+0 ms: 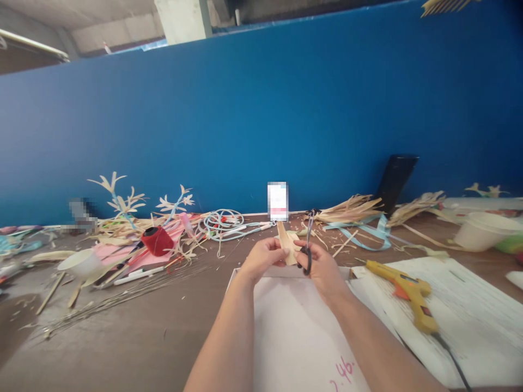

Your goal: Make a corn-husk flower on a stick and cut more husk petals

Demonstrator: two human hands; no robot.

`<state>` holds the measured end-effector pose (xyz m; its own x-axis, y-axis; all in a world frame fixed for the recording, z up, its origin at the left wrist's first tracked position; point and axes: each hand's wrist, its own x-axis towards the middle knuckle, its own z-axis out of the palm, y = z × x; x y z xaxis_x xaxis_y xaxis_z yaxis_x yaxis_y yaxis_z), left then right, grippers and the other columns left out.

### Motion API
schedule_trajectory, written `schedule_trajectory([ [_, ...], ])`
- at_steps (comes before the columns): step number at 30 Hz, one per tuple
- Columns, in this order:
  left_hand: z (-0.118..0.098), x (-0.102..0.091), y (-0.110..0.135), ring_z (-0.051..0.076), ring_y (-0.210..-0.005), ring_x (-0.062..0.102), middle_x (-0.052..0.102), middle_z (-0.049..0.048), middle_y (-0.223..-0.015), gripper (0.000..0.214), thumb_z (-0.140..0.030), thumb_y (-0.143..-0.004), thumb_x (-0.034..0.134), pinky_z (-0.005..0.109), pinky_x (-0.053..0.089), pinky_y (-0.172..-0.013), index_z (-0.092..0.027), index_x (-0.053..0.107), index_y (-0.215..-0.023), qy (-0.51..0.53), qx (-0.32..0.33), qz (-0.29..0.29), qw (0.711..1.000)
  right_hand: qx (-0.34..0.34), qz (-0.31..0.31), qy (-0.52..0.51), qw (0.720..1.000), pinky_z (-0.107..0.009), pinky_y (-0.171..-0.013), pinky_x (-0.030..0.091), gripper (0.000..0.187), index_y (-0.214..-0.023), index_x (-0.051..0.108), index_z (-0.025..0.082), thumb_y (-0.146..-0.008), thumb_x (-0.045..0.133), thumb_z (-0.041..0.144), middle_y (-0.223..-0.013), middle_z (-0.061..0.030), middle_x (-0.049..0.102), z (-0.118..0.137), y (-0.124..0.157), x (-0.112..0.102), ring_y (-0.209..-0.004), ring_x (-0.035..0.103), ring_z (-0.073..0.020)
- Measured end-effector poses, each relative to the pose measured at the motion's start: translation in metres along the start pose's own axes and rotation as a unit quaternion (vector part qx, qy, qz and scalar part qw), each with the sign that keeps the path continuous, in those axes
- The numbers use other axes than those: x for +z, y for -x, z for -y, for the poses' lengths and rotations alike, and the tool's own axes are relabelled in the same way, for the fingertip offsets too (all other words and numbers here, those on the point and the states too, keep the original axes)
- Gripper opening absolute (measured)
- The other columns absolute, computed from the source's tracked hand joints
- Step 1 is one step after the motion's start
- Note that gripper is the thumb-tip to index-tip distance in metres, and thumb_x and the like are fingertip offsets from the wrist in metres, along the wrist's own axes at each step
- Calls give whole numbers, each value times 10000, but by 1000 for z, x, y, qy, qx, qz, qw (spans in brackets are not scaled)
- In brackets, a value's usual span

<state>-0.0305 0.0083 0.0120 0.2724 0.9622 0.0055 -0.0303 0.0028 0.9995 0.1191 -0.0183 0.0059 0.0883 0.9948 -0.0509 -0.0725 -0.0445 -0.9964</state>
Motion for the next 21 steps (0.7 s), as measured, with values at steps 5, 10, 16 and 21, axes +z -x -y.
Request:
schedule_trajectory([
  [5, 4, -1, -3, 105, -592, 575, 635, 51, -743, 223, -296, -635, 694, 214, 449, -561, -129, 618, -763, 30, -13, -39, 999, 18, 4, -8, 1000, -220, -455, 320, 524, -1074, 595, 159, -603, 681, 371, -600, 0, 610, 2, 2, 2, -548, 526, -134],
  [10, 7, -4, -8, 92, -567, 551, 607, 33, -690, 191, -280, -642, 662, 192, 420, -512, -134, 585, -736, 63, 2, -110, 992, 29, 35, -37, 998, -208, -433, 312, 510, -1032, 622, 157, -617, 702, 444, -723, -44, 657, -1, 1, 5, -607, 574, -142],
  [16, 8, -7, -15, 35, -374, 370, 443, -59, -466, 113, -212, -621, 608, 155, 259, -370, -151, 515, -642, 94, -4, -214, 972, 60, 26, -38, 997, -187, -359, 258, 464, -966, 632, 155, -644, 687, 485, -760, -94, 677, -4, -10, 11, -605, 611, -162],
  [21, 6, -9, -16, 67, -470, 508, 548, -19, -542, 105, -150, -603, 600, 159, 378, -432, -143, 526, -678, 163, -13, -255, 953, 75, 37, 5, 996, -182, -353, 253, 389, -891, 628, 174, -614, 714, 433, -709, -67, 670, 5, -18, 18, -564, 601, -147],
])
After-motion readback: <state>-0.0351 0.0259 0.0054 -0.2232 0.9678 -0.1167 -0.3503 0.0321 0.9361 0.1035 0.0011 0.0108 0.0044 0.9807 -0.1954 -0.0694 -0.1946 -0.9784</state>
